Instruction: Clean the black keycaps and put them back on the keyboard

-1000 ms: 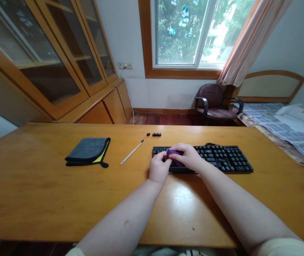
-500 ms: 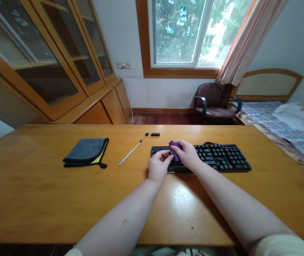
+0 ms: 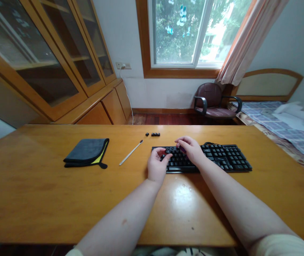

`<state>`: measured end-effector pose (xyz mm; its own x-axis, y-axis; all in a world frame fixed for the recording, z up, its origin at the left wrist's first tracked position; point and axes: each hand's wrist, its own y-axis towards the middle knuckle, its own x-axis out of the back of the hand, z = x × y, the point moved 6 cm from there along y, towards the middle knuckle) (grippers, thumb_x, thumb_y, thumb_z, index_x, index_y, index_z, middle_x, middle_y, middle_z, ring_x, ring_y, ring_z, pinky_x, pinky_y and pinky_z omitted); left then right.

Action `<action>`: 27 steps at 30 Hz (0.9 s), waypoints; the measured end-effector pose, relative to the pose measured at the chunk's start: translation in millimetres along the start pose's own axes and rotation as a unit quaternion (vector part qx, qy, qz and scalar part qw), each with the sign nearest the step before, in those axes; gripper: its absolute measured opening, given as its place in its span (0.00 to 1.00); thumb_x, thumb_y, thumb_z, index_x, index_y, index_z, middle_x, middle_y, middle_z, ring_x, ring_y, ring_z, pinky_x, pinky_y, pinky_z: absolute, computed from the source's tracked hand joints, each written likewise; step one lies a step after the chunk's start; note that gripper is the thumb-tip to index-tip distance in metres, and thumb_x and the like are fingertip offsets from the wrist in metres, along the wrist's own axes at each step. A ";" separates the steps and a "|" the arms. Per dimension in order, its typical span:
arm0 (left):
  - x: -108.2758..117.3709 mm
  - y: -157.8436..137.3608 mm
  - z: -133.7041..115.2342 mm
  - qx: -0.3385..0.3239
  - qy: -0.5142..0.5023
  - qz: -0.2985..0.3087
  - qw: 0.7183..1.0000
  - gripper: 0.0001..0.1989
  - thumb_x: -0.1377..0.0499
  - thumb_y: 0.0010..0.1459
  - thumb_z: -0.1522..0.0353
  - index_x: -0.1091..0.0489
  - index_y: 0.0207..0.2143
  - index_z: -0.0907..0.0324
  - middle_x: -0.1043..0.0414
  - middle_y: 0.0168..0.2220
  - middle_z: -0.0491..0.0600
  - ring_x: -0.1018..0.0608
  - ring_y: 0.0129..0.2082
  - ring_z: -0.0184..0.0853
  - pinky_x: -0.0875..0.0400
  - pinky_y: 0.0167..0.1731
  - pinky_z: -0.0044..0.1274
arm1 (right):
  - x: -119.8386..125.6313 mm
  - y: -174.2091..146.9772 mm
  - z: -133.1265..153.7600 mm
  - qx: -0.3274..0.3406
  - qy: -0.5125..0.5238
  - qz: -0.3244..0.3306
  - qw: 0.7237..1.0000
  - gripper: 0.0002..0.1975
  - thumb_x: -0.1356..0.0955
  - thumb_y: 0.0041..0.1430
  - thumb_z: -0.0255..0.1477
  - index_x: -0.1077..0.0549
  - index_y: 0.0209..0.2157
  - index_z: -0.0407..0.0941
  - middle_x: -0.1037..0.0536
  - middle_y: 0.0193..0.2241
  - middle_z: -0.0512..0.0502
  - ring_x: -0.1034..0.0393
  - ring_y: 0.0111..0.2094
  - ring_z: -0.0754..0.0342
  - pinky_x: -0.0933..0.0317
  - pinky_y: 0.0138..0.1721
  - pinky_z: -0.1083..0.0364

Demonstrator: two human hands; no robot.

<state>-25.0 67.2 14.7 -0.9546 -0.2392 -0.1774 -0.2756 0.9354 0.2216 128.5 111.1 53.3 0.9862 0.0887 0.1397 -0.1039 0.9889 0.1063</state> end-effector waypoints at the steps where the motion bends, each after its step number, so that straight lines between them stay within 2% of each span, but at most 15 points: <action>1: 0.1 0.0 -0.5 -0.003 0.003 0.001 1.000 0.14 0.35 0.45 0.69 0.34 0.35 0.60 0.30 0.32 0.46 0.26 0.35 0.31 0.31 0.41 0.26 | -3.2 -1.7 3.2 0.010 -0.018 0.018 1.000 0.12 0.35 0.50 0.37 0.28 0.31 0.42 0.27 0.23 0.51 0.41 0.19 0.61 0.46 0.21 0.59; 6: 2.4 -1.0 -5.3 -0.051 0.068 0.009 0.996 0.10 0.38 0.48 0.71 0.35 0.34 0.59 0.32 0.32 0.45 0.27 0.34 0.30 0.32 0.39 0.24 | -23.0 -12.7 12.3 0.039 -0.119 0.104 0.987 0.13 0.29 0.45 0.37 0.26 0.32 0.43 0.24 0.27 0.50 0.32 0.29 0.56 0.39 0.33 0.57; 9: 3.4 -1.2 -6.3 -0.073 0.131 0.016 0.989 0.09 0.40 0.48 0.73 0.34 0.34 0.58 0.32 0.33 0.45 0.27 0.35 0.30 0.32 0.39 0.24 | -26.9 -16.3 12.2 0.023 -0.138 0.100 0.985 0.14 0.28 0.44 0.36 0.25 0.32 0.43 0.24 0.26 0.50 0.31 0.29 0.55 0.38 0.33 0.56; 13: 0.9 -1.7 -12.8 -0.094 0.203 0.034 0.974 0.12 0.40 0.49 0.72 0.35 0.38 0.58 0.32 0.36 0.47 0.27 0.34 0.31 0.31 0.40 0.26 | -19.8 -11.7 13.1 0.029 -0.149 0.080 0.985 0.13 0.30 0.46 0.34 0.23 0.35 0.44 0.21 0.32 0.47 0.29 0.34 0.53 0.37 0.39 0.55; 16: -10.2 -6.8 -22.9 -0.142 0.285 0.102 0.942 0.12 0.42 0.53 0.71 0.33 0.42 0.57 0.31 0.41 0.49 0.27 0.41 0.34 0.33 0.46 0.29 | -1.0 -1.2 13.9 0.064 -0.189 0.025 0.980 0.14 0.31 0.50 0.34 0.24 0.39 0.45 0.21 0.36 0.46 0.29 0.37 0.52 0.37 0.42 0.54; 20: -30.2 -21.9 -25.2 -0.190 0.387 0.245 0.868 0.11 0.44 0.56 0.68 0.30 0.43 0.53 0.32 0.49 0.49 0.33 0.53 0.38 0.49 0.58 0.39 | 15.5 11.0 5.9 0.097 -0.280 0.003 0.955 0.14 0.34 0.54 0.32 0.25 0.43 0.45 0.22 0.38 0.46 0.29 0.37 0.53 0.37 0.43 0.54; 23: -36.2 -29.6 -20.4 -0.188 0.437 0.291 0.830 0.17 0.42 0.54 0.63 0.32 0.48 0.51 0.36 0.55 0.49 0.39 0.58 0.42 0.55 0.60 0.43 | 14.2 13.8 -5.8 0.096 -0.353 0.020 0.930 0.14 0.34 0.55 0.31 0.26 0.44 0.47 0.21 0.38 0.47 0.28 0.38 0.53 0.37 0.42 0.54; 27: -38.5 -32.9 -12.9 -0.170 0.473 0.319 0.804 0.18 0.41 0.53 0.61 0.31 0.47 0.51 0.37 0.56 0.49 0.42 0.60 0.44 0.56 0.59 0.44 | 3.2 10.9 -13.6 0.131 -0.466 0.035 0.874 0.11 0.35 0.57 0.32 0.24 0.40 0.47 0.21 0.38 0.47 0.28 0.40 0.51 0.37 0.43 0.54</action>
<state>19.4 42.3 26.6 -0.5288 0.0191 0.8485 0.4415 0.8600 0.2558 132.3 123.8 41.5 0.4561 -0.1081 0.8834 -0.3063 0.9129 0.2699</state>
